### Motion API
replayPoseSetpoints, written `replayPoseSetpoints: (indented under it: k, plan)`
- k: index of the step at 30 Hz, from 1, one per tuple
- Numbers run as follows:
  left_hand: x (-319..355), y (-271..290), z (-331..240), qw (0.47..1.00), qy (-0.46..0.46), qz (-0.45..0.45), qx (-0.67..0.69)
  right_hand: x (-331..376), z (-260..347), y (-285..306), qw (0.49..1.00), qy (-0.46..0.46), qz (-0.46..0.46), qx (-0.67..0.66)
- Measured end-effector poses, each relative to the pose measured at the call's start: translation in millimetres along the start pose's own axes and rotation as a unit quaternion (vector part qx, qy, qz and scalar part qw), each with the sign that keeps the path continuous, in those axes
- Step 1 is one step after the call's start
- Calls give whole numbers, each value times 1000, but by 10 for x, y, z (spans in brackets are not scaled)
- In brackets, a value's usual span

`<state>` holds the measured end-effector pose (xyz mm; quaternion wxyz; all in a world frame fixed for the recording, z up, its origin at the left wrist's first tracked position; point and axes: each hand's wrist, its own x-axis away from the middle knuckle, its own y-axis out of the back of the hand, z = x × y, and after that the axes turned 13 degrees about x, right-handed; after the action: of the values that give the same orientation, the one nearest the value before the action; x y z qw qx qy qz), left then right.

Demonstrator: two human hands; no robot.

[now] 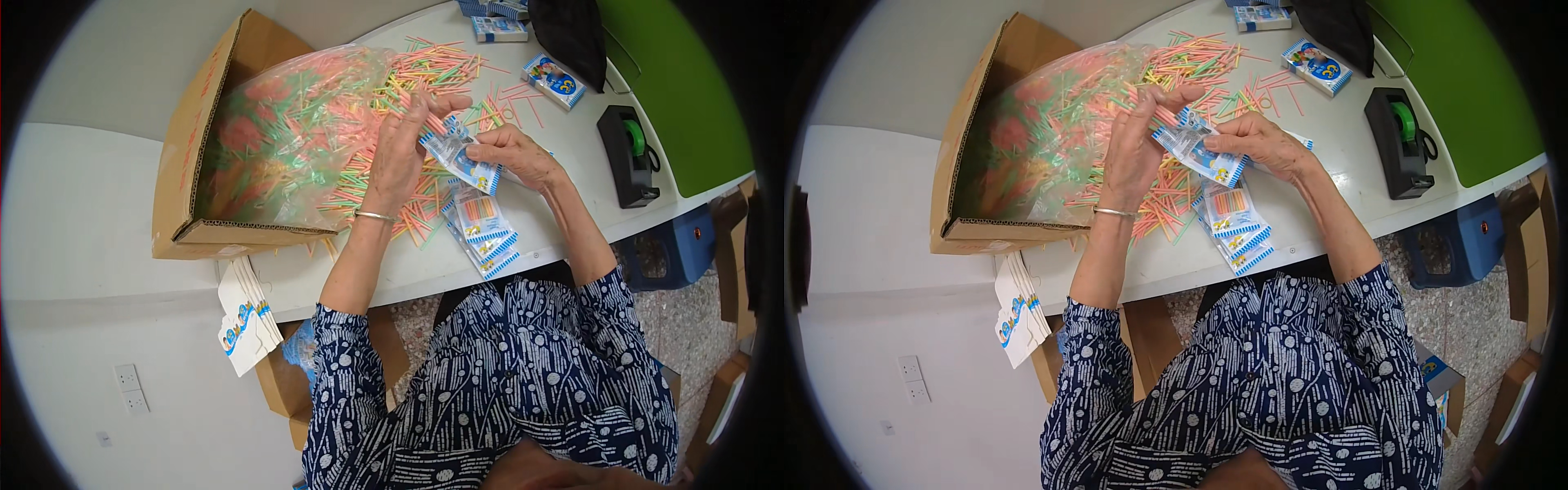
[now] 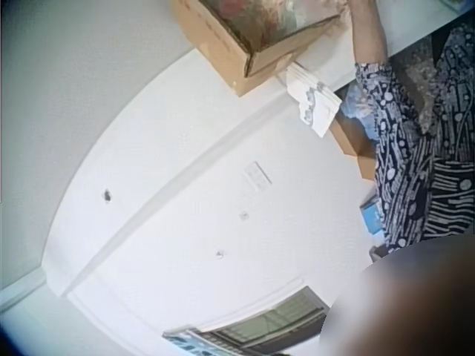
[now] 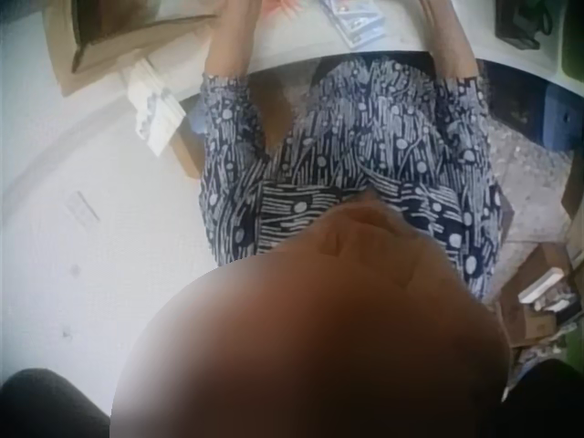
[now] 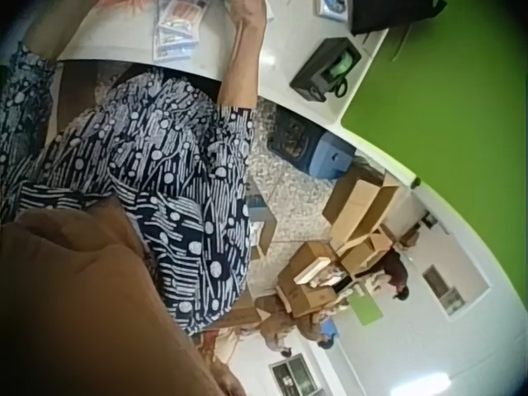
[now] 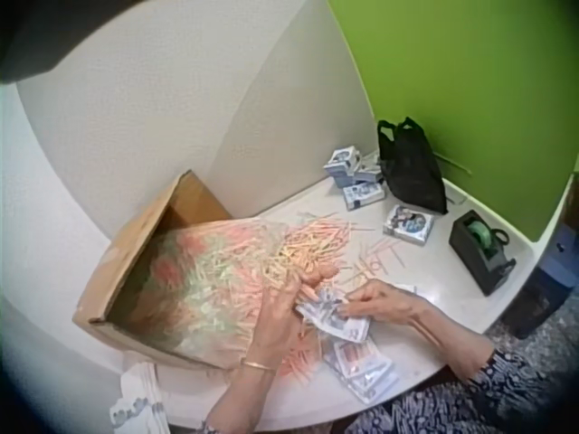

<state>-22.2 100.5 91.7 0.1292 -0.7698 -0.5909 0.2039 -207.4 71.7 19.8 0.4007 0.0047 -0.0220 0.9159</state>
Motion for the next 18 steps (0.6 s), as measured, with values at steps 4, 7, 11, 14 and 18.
replayPoseSetpoints:
  k: [4, 7, 11, 14, 18]
  plan:
    - [53, 91, 46, 995, 20, 46, -87, 18, 4, -25, 1000, 4, -4, 25]
    - [43, 97, 67, 980, 10, 57, -188, 41, -56, -5, 999, 9, -21, 35]
    - [38, 217, 100, 961, -70, 55, -262, 21, -72, -12, 999, 14, -33, 21]
    - [46, 206, 42, 928, -24, 85, -363, 27, -139, 17, 999, 25, -38, 7]
    - [36, 206, -12, 924, 26, 81, -373, 31, -60, -53, 999, 31, -25, -6]
